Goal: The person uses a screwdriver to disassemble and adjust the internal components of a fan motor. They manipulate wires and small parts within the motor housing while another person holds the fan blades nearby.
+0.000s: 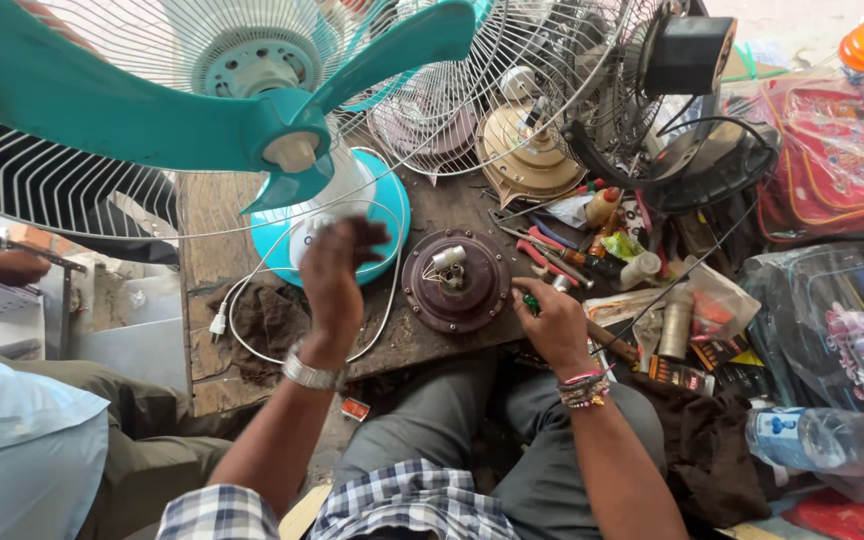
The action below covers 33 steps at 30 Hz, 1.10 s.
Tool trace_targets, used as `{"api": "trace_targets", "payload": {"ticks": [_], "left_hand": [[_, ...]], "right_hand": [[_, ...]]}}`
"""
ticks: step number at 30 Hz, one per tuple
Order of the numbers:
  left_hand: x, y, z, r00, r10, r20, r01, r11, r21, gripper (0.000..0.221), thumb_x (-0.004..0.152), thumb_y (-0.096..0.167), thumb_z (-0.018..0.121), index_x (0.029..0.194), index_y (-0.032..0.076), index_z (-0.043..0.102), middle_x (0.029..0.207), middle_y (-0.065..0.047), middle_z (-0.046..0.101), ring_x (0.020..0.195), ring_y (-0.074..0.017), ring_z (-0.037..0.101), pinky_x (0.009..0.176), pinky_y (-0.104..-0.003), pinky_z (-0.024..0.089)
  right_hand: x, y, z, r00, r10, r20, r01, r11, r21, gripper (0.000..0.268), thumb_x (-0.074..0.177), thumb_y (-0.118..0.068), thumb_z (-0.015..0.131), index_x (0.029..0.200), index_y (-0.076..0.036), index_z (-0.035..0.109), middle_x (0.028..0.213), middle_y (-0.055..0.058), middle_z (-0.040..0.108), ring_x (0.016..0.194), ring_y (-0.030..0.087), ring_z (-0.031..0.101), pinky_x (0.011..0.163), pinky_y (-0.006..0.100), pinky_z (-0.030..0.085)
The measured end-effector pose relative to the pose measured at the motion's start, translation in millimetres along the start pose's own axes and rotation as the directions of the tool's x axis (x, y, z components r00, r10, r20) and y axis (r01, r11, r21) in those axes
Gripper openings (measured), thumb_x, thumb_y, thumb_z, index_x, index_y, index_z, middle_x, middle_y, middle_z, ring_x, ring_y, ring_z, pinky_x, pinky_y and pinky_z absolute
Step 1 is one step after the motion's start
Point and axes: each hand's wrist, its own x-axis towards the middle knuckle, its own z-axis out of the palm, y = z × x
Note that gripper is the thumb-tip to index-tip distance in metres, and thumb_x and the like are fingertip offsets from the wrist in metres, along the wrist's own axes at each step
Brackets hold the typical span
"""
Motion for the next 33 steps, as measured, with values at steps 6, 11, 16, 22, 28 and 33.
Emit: {"api": "trace_targets", "payload": {"ticks": [6,11,16,22,28,33], "left_hand": [[40.3,75.2,32.2,0.987,-0.157,0.044,0.160,0.879,-0.448,0.049,0.103,0.047,0.054,0.116,0.001,0.068,0.109,-0.017,0.076,0.098,-0.0286,0.075,0.076,-0.038,0.056],[43.9,86.6,36.1,0.953,-0.292,0.086,0.285,0.757,-0.588,0.052,0.099,0.050,0.059,0.113,0.002,0.069,0.109,-0.015,0.076,0.095,-0.0256,0.074,0.075,-0.036,0.054],[41.6,90.7,33.5,0.951,-0.292,0.105,0.295,0.744,-0.600,0.050,0.095,0.047,0.062,0.113,0.001,0.071,0.109,-0.014,0.076,0.095,-0.0234,0.073,0.076,-0.035,0.054],[42.8,86.8,28.1,0.954,-0.290,0.076,0.280,0.769,-0.576,0.042,0.095,0.044,0.068,0.110,0.004,0.071,0.104,-0.010,0.076,0.090,-0.0205,0.072,0.071,-0.034,0.052],[43.0,78.0,26.6,0.960,-0.275,-0.056,0.207,0.830,-0.518,0.037,0.093,0.045,0.076,0.104,0.011,0.070,0.090,-0.002,0.072,0.081,-0.0185,0.069,0.064,-0.033,0.047],[34.1,86.5,34.0,0.941,-0.336,-0.034,0.272,0.816,-0.510,0.044,0.089,0.051,0.070,0.102,0.009,0.070,0.090,-0.005,0.073,0.082,-0.0207,0.070,0.066,-0.035,0.049]], "right_hand": [[-3.4,3.2,11.4,0.998,0.042,0.050,-0.042,0.999,-0.004,0.021,0.090,-0.021,0.073,0.108,-0.011,0.075,0.092,0.013,0.076,0.081,0.032,0.073,0.071,0.041,0.057],[-1.4,8.9,14.8,0.998,0.023,0.052,-0.023,1.000,-0.011,0.020,0.090,-0.020,0.073,0.107,-0.011,0.075,0.093,0.012,0.076,0.081,0.032,0.073,0.071,0.041,0.057],[0.4,7.1,14.7,0.998,0.038,0.056,-0.038,0.999,0.003,0.020,0.090,-0.021,0.072,0.107,-0.011,0.074,0.094,0.012,0.076,0.080,0.031,0.074,0.071,0.040,0.058],[1.6,9.3,17.7,0.998,0.032,0.054,-0.031,0.999,-0.013,0.019,0.089,-0.020,0.072,0.106,-0.011,0.074,0.091,0.012,0.076,0.080,0.032,0.073,0.071,0.041,0.057],[1.2,10.3,18.1,0.993,0.077,0.085,-0.074,0.997,-0.028,0.020,0.089,-0.021,0.074,0.107,-0.012,0.074,0.087,0.012,0.075,0.078,0.032,0.073,0.070,0.042,0.057],[1.6,11.8,19.6,0.995,0.068,0.071,-0.066,0.997,-0.032,0.020,0.089,-0.021,0.074,0.107,-0.013,0.075,0.086,0.012,0.075,0.077,0.032,0.072,0.069,0.042,0.057]]}}
